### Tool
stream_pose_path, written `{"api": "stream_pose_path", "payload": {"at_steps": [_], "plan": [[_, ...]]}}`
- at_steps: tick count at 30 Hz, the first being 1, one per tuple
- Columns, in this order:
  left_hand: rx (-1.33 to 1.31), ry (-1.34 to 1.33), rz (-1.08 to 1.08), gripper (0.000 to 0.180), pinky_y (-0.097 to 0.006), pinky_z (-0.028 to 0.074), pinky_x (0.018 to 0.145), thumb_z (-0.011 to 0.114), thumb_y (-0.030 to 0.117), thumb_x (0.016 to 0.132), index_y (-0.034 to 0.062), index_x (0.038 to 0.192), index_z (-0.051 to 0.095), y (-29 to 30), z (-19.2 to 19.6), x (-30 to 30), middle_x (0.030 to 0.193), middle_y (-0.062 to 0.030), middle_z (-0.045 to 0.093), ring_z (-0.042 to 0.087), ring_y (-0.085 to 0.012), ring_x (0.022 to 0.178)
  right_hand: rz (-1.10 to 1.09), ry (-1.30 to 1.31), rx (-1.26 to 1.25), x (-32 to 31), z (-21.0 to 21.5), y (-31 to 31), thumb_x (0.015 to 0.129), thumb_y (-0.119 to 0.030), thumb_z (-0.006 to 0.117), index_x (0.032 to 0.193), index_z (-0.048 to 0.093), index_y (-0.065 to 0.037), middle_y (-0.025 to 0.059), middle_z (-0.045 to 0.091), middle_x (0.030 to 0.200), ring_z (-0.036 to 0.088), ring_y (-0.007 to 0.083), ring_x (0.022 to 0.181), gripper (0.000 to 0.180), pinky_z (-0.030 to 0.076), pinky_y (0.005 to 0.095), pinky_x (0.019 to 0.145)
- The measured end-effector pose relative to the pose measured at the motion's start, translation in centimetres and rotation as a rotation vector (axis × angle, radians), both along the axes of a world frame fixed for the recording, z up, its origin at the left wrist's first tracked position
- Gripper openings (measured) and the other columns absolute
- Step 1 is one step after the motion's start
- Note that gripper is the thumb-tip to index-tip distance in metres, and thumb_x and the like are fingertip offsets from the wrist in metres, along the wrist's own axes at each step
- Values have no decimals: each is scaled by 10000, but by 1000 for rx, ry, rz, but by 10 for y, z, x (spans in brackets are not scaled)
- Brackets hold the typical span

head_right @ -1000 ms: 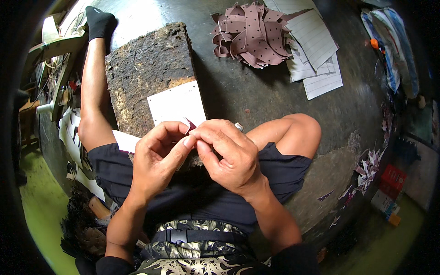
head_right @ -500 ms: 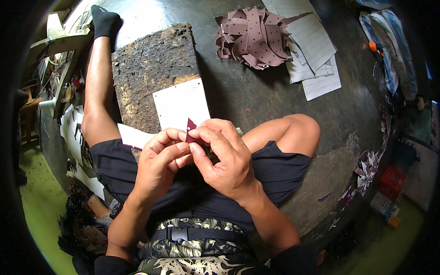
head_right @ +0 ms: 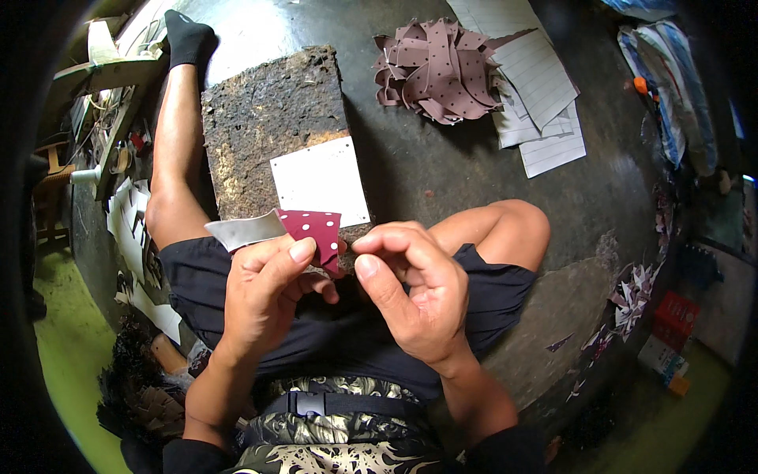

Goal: The person sits cross-legged on the floor and repeatedly peels the backing off small rectangular adhesive paper pieces. They handle each piece one at a time, peel the backing, and place the finished pieces aside.

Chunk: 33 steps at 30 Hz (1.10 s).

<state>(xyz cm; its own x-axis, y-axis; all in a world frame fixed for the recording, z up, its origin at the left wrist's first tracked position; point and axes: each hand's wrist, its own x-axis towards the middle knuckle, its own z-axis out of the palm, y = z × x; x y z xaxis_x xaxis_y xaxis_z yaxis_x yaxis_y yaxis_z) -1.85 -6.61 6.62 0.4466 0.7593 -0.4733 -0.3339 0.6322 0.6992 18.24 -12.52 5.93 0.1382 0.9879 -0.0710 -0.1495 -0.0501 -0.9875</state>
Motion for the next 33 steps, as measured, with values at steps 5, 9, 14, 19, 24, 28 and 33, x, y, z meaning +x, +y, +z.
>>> {"api": "stream_pose_path", "payload": {"at_steps": [5,9,14,19,24,28,33], "plan": [[320,189,-45,240,-315,570,740,725,107,1146,-105,1164,834,-12,0,-1,1120,-115,751,710,-159,855,9,334,-164,-15,18,-9,1157,-62,710,1324,696,80,69,777,1119,719,90,991,219,587,251,885],[331,249,-3,229,-298,551,719,745,119,1139,-83,1105,847,-18,-3,4,1028,-94,753,694,-138,809,-93,387,-142,-27,19,-7,1164,-62,700,1280,707,86,94,794,1088,762,108,924,188,615,261,770],[245,163,44,247,-271,539,694,766,151,1140,-36,1007,857,-22,0,7,915,-75,778,683,-107,753,-62,176,-86,-25,13,-6,1174,-79,691,1264,726,69,87,794,1045,758,104,892,177,615,258,734],[-74,-98,178,349,-337,612,751,644,260,1209,-52,1145,786,-16,-1,5,1055,-161,822,759,-197,835,-24,151,-156,-20,9,-9,1212,-138,607,1269,731,90,129,785,1037,764,167,861,266,655,319,715],[-24,-105,137,360,-349,633,796,615,257,1219,-63,1202,780,-17,-4,5,1091,-172,827,780,-216,876,-22,191,-151,-17,3,-12,1223,-144,592,1258,714,74,115,776,1022,739,151,838,253,633,304,716],[0,-112,127,358,-357,642,825,608,252,1221,-66,1220,773,-18,-3,7,1117,-179,831,792,-226,913,29,9,-132,-14,1,-12,1239,-197,581,1218,701,49,93,757,1002,712,126,829,275,594,279,704],[-32,-109,231,222,-354,666,867,680,143,1184,-46,1252,773,-10,-8,7,1142,-148,839,806,-206,955,34,73,-193,-6,2,-10,1220,-220,616,1218,706,45,92,761,1013,705,117,833,280,578,276,705]]}}
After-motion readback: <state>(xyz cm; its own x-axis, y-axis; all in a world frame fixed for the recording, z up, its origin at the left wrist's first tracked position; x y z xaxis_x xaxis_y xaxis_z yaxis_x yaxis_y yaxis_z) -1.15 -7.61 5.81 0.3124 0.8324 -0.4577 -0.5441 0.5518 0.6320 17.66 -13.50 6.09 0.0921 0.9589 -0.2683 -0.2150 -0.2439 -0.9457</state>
